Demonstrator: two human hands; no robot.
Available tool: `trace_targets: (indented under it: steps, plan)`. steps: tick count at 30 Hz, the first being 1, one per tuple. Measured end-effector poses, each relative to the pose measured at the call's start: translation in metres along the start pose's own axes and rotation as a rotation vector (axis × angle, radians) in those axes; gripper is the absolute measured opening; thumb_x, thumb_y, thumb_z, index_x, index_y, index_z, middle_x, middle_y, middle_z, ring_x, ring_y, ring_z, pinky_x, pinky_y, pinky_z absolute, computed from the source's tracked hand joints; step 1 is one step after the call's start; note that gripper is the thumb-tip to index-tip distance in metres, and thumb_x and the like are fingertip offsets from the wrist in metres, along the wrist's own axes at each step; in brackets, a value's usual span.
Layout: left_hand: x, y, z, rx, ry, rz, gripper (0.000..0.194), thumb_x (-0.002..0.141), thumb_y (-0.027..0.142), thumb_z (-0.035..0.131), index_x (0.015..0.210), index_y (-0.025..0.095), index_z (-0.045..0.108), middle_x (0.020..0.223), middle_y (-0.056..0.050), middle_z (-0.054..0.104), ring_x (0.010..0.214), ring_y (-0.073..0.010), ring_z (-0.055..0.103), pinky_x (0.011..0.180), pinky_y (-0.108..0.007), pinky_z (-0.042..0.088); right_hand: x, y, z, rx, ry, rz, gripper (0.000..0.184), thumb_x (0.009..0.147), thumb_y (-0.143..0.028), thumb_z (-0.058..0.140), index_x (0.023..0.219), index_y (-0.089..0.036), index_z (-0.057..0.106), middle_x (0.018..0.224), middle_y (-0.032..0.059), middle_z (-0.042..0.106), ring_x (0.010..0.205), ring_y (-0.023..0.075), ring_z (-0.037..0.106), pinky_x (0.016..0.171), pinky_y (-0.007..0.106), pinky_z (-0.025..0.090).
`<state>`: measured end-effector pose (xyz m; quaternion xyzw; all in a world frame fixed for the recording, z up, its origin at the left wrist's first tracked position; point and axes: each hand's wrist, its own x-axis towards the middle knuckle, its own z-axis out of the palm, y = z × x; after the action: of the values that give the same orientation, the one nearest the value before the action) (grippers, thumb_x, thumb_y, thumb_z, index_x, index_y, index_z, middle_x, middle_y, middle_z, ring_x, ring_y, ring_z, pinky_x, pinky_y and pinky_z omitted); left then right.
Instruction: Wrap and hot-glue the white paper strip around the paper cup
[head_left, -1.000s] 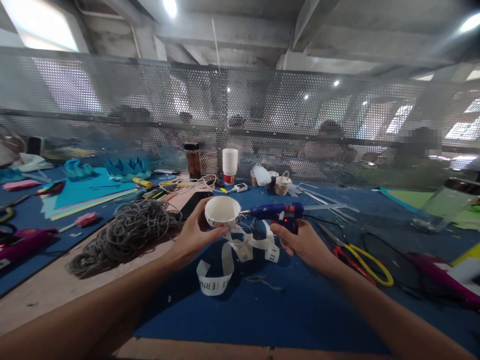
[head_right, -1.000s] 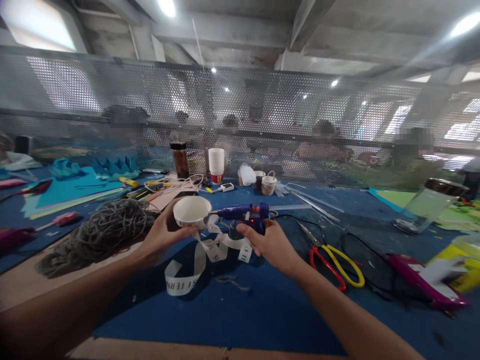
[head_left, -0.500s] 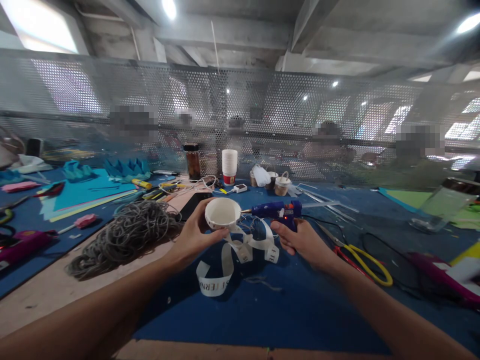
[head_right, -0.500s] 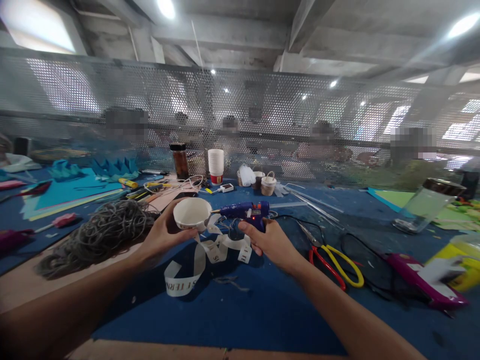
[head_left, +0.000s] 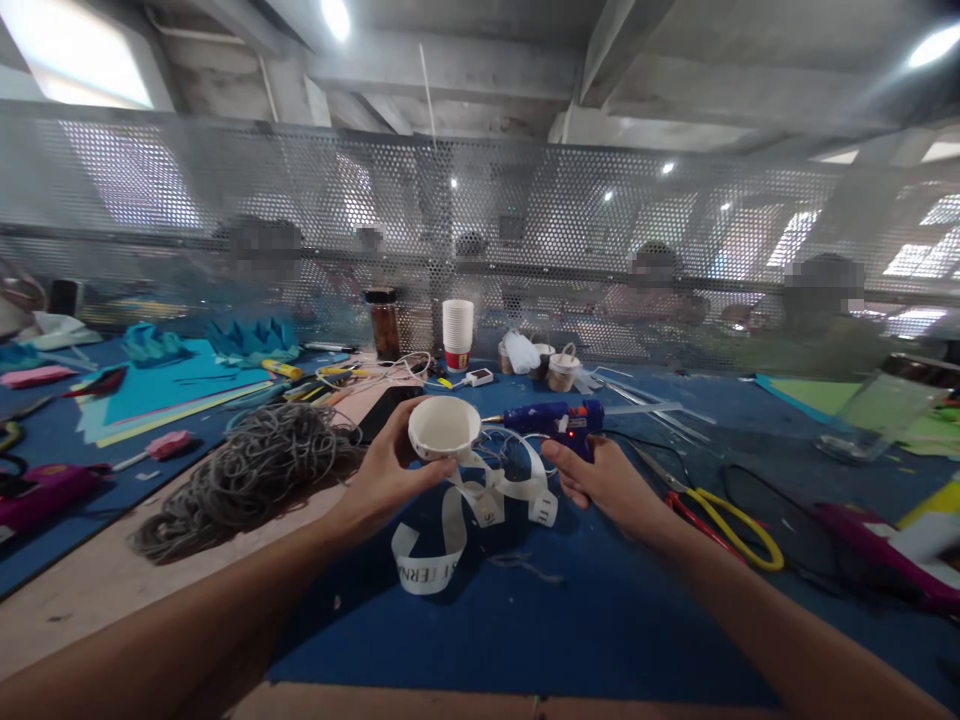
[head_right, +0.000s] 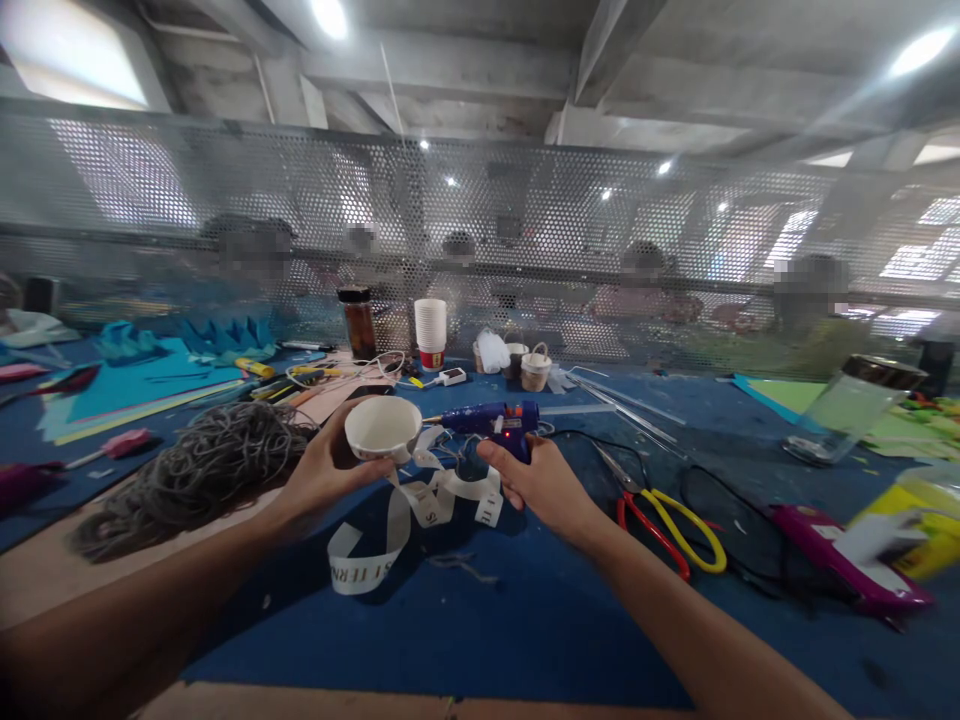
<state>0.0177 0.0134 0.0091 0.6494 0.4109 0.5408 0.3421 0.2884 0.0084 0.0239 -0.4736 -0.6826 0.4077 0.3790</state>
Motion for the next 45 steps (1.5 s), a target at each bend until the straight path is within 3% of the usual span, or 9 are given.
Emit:
trace_targets:
  steps: [45]
  plan:
    - [-0.0042,0.0016,0.0015,0.028,-0.078,-0.007,0.071,0.070,0.031,0.079,0.133,0.023,0.047,0.124,-0.010,0.062,0.115,-0.0276,0.062,0.100,-0.043,0.050,0.0008,0.0019,-0.0012,-0.052,0.028,0.001,0.051,0.090,-0.062,0.054,0.060,-0.021,0.046,0.044,-0.0045,0.047,0.043,0.0101,0.043,0.052,0.027,0.037]
